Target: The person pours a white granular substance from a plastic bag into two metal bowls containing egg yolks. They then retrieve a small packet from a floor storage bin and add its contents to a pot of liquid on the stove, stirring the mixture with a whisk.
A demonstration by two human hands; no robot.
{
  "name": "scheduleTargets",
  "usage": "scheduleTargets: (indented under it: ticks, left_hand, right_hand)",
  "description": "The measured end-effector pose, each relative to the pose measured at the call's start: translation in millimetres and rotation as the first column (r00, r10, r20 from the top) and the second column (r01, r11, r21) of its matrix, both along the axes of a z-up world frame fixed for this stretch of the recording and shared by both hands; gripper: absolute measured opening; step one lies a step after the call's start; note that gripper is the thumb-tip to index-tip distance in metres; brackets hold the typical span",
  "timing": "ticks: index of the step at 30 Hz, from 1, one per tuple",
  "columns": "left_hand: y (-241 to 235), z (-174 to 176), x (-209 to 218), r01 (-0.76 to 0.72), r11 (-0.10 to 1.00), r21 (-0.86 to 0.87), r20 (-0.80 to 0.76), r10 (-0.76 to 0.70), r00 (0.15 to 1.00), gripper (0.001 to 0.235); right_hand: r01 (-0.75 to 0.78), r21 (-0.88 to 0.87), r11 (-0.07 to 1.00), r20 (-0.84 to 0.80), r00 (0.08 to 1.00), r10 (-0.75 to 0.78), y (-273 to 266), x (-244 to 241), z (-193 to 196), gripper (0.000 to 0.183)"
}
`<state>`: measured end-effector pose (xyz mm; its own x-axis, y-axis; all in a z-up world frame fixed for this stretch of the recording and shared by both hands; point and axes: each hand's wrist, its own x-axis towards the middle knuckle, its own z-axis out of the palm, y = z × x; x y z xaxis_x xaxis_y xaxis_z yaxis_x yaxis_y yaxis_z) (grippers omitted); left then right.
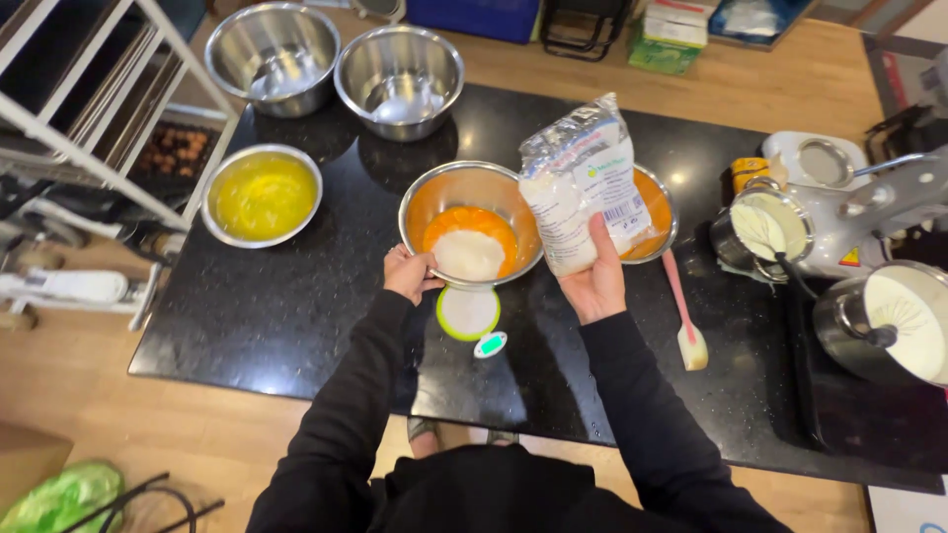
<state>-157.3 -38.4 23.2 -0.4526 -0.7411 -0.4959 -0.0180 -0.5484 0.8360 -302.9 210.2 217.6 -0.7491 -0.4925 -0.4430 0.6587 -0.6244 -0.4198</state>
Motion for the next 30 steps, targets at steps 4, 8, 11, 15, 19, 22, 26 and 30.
scheduleTargets:
  ticks: [4,8,11,15,19,22,26,30]
  left_hand:
    - [-30.1,-67.0,-73.2,-0.036,0.999,-0.006,-0.027,0.036,0.999,0.044]
    - [-34.2,-96.9,-135.7,-0.096,0.994,0.049,-0.059,0.099,0.993,0.044]
    - [-4.1,-59.7,-159.4,-0.058,0.996,0.061,-0.068,0.062,0.996,0.045]
    - [84.3,-10.8,-175.5,0.107,0.992,-0.064,0.025,-0.105,0.994,0.062]
    - [177.1,-72.2,-233.8,0.397,0.907,-0.142,0.115,-0.383,0.917,0.057]
    - [205.3,-72.8,-241.3,0.439,0.881,-0.175,0.156,-0.416,0.896,0.029]
    - [204.9,-70.7,-211.1,0.353,0.933,-0.071,0.162,-0.338,0.927,0.037]
    - [191.4,-40.3,-115.2,0.244,0.962,0.121,-0.052,-0.240,0.969,0.029]
  right_hand:
    - [0.094,-0.032,0.995,-0.001,0.996,-0.094,6.9,-28.8,0.7,0.055]
    - [0.215,-0.028,0.976,-0.059,0.974,-0.217,33.4,-41.9,14.9,0.053]
    - [0.270,-0.017,0.963,-0.102,0.957,-0.270,65.9,-46.9,10.3,0.050]
    - [0.336,-0.003,0.942,-0.105,0.937,-0.334,101.5,-47.1,17.6,0.064]
    - [0.376,-0.006,0.927,-0.102,0.921,-0.375,131.7,-39.9,13.9,0.065]
    - [0.413,0.031,0.910,-0.117,0.906,-0.407,132.6,-14.6,48.4,0.064]
    - [0.426,0.098,0.900,-0.123,0.902,-0.413,156.0,-11.3,46.5,0.061]
    - [0.405,0.175,0.898,-0.149,0.912,-0.382,162.8,-6.8,41.7,0.067]
